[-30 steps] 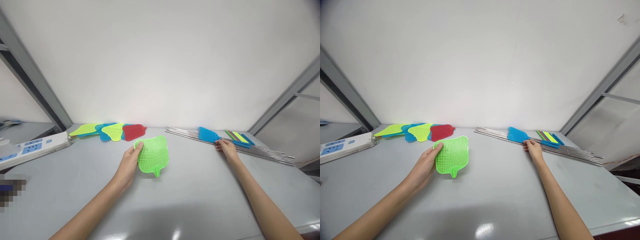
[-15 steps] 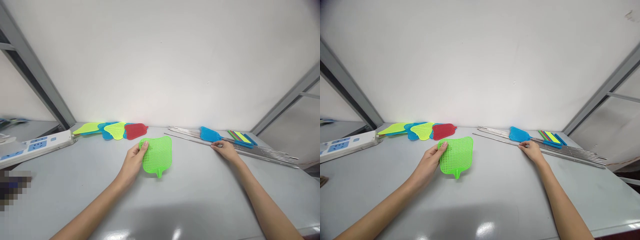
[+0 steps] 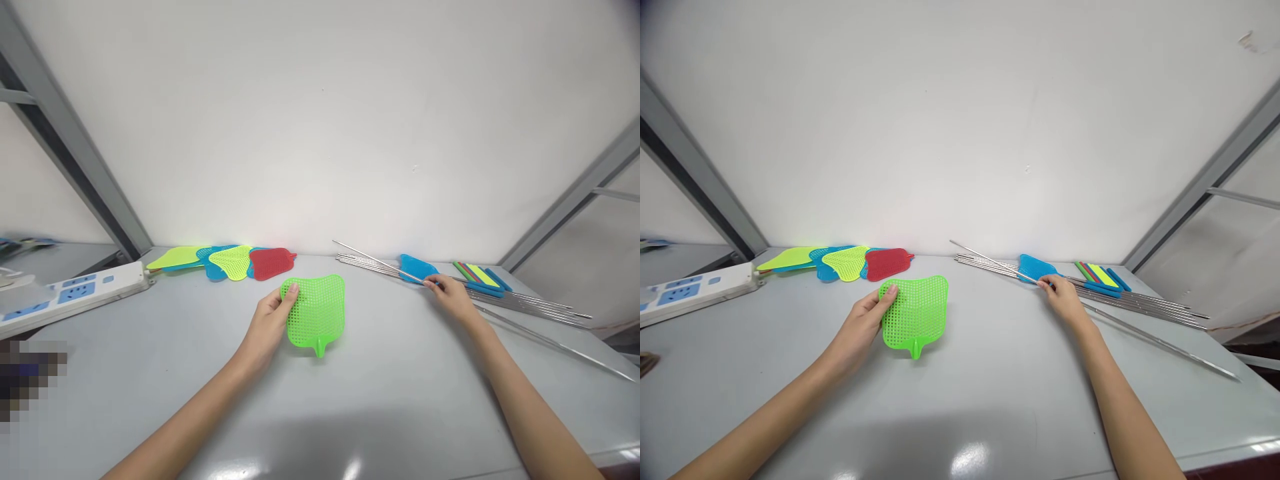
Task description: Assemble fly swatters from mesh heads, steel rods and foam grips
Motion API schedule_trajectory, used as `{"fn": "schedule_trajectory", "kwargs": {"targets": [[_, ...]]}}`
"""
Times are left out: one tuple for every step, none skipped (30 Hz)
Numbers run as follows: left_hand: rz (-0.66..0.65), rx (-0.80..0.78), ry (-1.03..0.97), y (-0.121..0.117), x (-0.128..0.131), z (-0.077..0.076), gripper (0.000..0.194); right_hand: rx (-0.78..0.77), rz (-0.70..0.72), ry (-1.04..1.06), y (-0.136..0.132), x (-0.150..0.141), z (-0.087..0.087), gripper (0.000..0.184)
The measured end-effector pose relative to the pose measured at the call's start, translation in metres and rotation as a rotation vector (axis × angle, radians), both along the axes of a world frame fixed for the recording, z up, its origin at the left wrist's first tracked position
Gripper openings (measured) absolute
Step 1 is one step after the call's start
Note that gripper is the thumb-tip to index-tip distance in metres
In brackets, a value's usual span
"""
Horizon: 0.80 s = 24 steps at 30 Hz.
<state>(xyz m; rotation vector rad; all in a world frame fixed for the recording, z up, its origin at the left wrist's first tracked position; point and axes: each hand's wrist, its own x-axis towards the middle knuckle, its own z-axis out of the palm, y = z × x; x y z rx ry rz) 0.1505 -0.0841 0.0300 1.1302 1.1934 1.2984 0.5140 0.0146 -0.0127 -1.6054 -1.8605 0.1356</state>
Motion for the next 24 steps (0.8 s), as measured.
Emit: {"fn": "schedule_trajectory", "kwargs": {"targets": [[-0.004,0.001,0.000,0.000,0.000,0.000,0.033,0.013,0.012,0.002,0.000,0.000,0.000,0.015],[-0.009,0.003,0.000,0.000,0.000,0.000,0.034,0.026,0.020,0.007,-0.001,0.000,0.001,0.015],[-0.012,0.005,-0.002,0.000,0.000,0.000,0.034,0.040,0.026,0.013,-0.001,0.000,0.001,0.015],[-0.015,0.007,-0.002,0.000,0.000,0.000,0.034,0.055,0.027,0.021,-0.001,0.000,0.001,0.015],[-0.017,0.009,-0.002,0.000,0.000,0.000,0.034,0.068,0.027,0.029,-0.002,0.001,0.002,0.015],[-0.017,0.009,-0.001,0.000,0.000,0.000,0.034,0.080,0.027,0.036,-0.003,0.001,0.002,0.015],[-0.014,0.007,0.001,0.001,0.000,0.000,0.034,0.089,0.027,0.042,-0.003,0.001,0.002,0.016],[-0.014,0.003,0.001,0.001,0.000,0.000,0.034,0.096,0.030,0.047,-0.004,0.001,0.003,0.016],[-0.015,-0.002,0.000,0.001,0.000,-0.001,0.034,0.101,0.034,0.049,-0.005,0.000,0.004,0.016],[-0.018,-0.009,-0.003,0.001,0.000,-0.001,0.034,0.104,0.039,0.050,-0.006,-0.001,0.005,0.016],[-0.022,-0.014,-0.005,0.002,0.000,-0.001,0.034,0.105,0.046,0.049,-0.007,-0.003,0.006,0.017],[-0.026,-0.018,-0.003,0.002,0.000,-0.002,0.035,0.103,0.056,0.046,-0.008,-0.005,0.007,0.017],[-0.029,-0.023,0.003,0.003,0.000,-0.002,0.035,0.099,0.067,0.041,-0.009,-0.008,0.008,0.018],[-0.034,-0.030,0.017,0.003,-0.001,-0.003,0.036,0.093,0.080,0.035,-0.010,-0.011,0.009,0.019],[-0.046,-0.037,0.038,0.004,-0.001,-0.004,0.037,0.087,0.095,0.029,-0.012,-0.014,0.010,0.020],[-0.068,-0.045,0.067,0.004,-0.002,-0.006,0.037,0.080,0.111,0.022,-0.013,-0.018,0.012,0.020],[-0.102,-0.050,0.105,0.005,-0.002,-0.008,0.037,0.073,0.127,0.016,-0.014,-0.021,0.013,0.021],[-0.144,-0.052,0.154,0.005,-0.003,-0.011,0.037,0.068,0.143,0.011,-0.015,-0.024,0.013,0.021],[-0.186,-0.046,0.216,0.006,-0.004,-0.014,0.037,0.063,0.159,0.007,-0.017,-0.028,0.014,0.022],[-0.217,-0.034,0.292,0.006,-0.004,-0.017,0.036,0.058,0.174,0.005,-0.018,-0.031,0.015,0.023],[-0.228,-0.016,0.381,0.007,-0.005,-0.021,0.035,0.054,0.190,0.004,-0.020,-0.034,0.016,0.023],[-0.204,0.005,0.476,0.007,-0.006,-0.024,0.034,0.050,0.206,0.005,-0.021,-0.037,0.017,0.024],[-0.148,0.030,0.568,0.008,-0.007,-0.027,0.033,0.045,0.223,0.006,-0.023,-0.041,0.017,0.024],[-0.073,0.059,0.647,0.008,-0.007,-0.030,0.032,0.040,0.239,0.006,-0.024,-0.044,0.018,0.024]]}}
